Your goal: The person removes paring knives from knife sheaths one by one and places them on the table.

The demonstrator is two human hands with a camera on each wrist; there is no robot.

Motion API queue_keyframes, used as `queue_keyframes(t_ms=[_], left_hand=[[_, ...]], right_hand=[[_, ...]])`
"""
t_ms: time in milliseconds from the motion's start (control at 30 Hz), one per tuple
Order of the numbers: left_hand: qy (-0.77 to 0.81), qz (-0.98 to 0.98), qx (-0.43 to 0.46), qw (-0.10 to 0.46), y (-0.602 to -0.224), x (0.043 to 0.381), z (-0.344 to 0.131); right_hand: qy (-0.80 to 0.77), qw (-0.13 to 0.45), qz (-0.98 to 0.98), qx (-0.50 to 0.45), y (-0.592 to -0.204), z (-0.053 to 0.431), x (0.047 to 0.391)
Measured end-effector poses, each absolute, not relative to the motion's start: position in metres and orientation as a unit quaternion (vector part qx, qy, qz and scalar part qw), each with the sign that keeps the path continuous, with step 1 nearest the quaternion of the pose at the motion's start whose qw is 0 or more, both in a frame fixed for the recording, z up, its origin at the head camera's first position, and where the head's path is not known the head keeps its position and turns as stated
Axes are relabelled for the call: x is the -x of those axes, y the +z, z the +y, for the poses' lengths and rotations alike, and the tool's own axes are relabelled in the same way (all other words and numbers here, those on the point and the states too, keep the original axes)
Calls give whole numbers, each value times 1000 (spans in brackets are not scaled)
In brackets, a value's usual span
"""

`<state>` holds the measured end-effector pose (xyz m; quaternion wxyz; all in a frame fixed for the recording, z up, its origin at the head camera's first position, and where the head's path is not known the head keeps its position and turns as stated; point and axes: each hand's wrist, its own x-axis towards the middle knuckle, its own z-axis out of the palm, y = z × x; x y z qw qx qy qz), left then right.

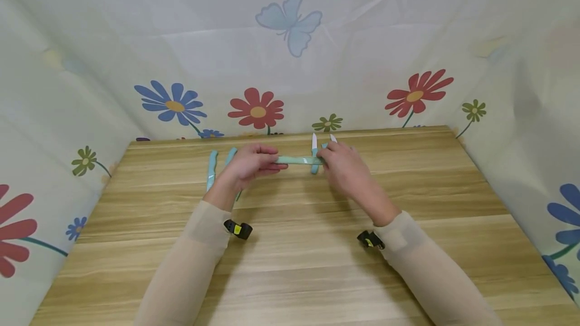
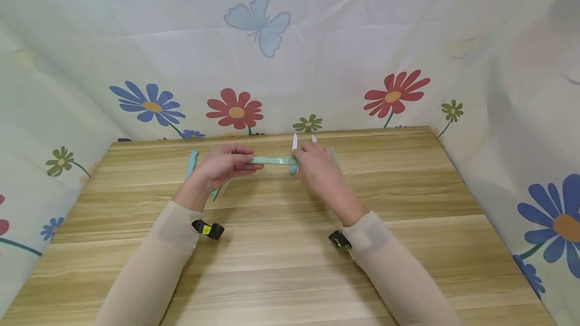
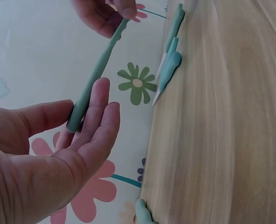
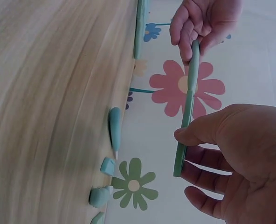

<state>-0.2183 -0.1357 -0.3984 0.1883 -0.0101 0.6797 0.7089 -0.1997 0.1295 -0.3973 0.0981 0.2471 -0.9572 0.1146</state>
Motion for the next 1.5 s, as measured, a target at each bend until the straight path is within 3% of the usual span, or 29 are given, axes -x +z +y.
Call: queue_keyframes(t_ms=[667,1167,1500], left_hand=[[739,651,-7,174,-394,200,-136],[744,647,-23,169,-393,193,-139],[745,646,-26,167,-390,191,-142]], right_hand=[[140,158,-937,-278,-389,144,191],[257,101,-919,-281,-391,157,197],[283,94,-899,-321,-390,162,199]])
